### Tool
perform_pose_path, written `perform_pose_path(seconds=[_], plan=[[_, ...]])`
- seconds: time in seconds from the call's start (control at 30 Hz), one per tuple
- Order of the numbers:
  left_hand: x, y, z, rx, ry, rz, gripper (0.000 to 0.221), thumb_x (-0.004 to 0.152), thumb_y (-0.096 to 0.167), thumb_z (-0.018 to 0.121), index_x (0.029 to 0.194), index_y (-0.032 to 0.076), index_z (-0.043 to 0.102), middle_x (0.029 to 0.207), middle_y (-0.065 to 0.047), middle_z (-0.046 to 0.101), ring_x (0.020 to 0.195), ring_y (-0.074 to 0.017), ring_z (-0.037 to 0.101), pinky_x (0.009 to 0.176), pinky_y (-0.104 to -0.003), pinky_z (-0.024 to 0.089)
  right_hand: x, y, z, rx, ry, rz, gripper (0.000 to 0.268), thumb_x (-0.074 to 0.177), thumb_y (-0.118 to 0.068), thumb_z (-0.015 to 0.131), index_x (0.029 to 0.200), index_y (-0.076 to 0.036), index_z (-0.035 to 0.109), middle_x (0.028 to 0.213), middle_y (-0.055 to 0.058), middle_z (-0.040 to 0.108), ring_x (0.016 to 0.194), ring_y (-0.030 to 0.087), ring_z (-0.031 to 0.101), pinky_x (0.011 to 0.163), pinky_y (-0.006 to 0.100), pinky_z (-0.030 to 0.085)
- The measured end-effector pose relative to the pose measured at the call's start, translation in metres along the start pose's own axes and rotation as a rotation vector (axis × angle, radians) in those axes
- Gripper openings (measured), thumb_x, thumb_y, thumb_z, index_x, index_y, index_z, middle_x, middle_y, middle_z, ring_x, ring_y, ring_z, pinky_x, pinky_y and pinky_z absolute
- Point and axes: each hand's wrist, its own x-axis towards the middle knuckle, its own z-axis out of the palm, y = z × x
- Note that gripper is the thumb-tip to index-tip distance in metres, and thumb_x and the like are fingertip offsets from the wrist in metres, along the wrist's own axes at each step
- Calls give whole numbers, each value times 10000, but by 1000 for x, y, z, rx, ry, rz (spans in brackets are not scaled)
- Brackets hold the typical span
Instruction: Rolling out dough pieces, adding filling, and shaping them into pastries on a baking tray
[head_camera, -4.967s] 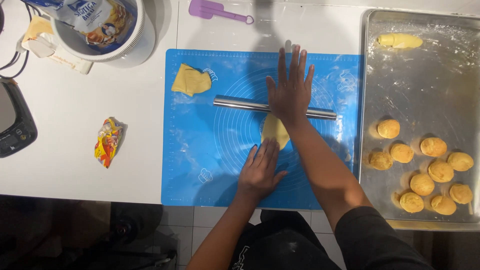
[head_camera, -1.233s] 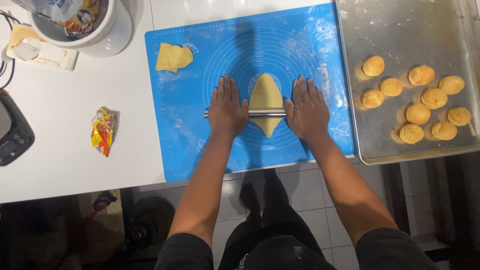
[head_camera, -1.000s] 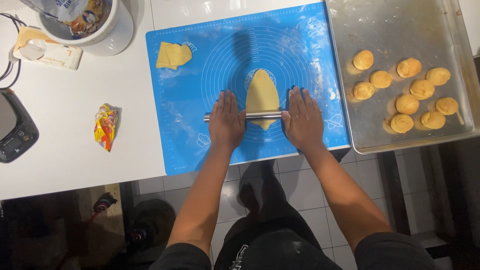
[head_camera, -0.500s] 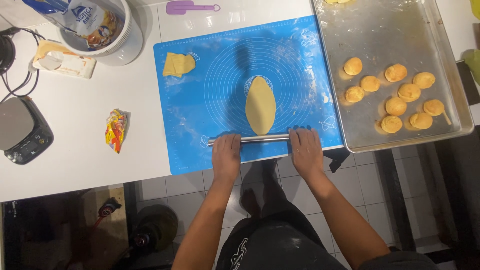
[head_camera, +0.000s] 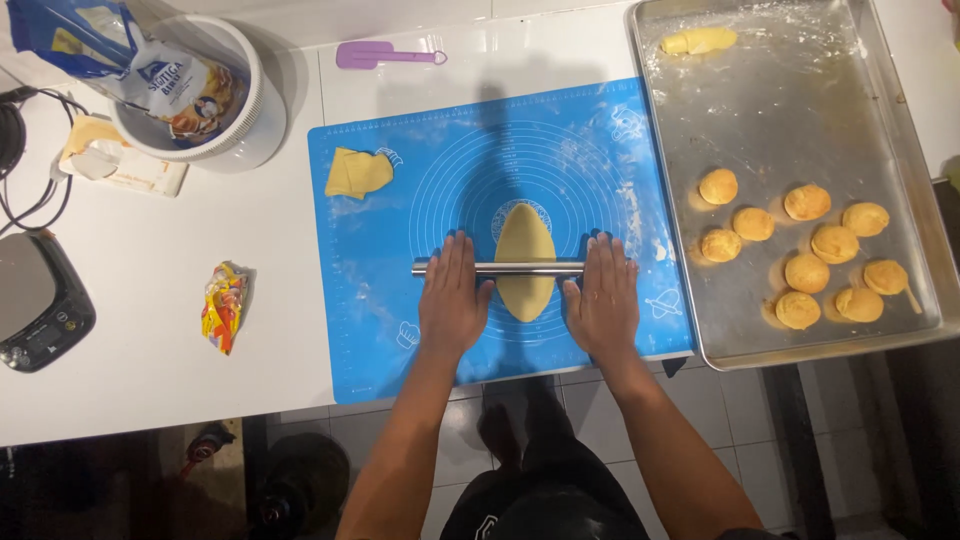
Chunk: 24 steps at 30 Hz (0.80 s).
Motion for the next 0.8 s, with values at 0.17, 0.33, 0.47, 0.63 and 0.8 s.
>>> perform_pose_path(seconds=[0.17,0.33,0.47,0.63,0.8], plan=[[84,3,-20,113,-156,-73,697,1099,504,228,1645,70,207,1738,-119,155,1613,-288,87,1314,-449,40,72,7,22,-80,8,87,599,1132,-396,335,1557,7,461,1596,222,459,1527,404,323,1227,577,185],[148,7,-35,150,-198,-112,722,1089,536,130,1666,103,110,1754,-88,60,1618,-284,-13,1324,-446,-22,141,11,19,-55,-184,221,707,1122,-469,246,1663,-16,214,1737,191,176,1608,370,72,1270,543,-40],[170,5,-41,179,-187,-140,722,1079,582,130,1678,180,84,1758,-29,47,1613,-256,-29,1312,-457,-51,170,10,18,-12,-201,218,753,1118,-541,249,1680,-51,147,1746,188,98,1607,366,11,1264,549,-75],[128,2,-13,162,-21,-72,695,1101,559,194,1663,150,193,1736,-99,181,1611,-295,90,1305,-496,24,133,15,30,-47,22,111,719,1121,-469,333,1648,17,278,1710,242,205,1582,408,113,1241,567,14],[109,3,-4,133,-75,-125,694,1103,526,192,1657,109,197,1735,-112,164,1608,-296,64,1293,-488,-12,121,19,41,-98,28,129,662,1130,-417,331,1610,37,376,1653,265,356,1551,436,236,1233,559,107]])
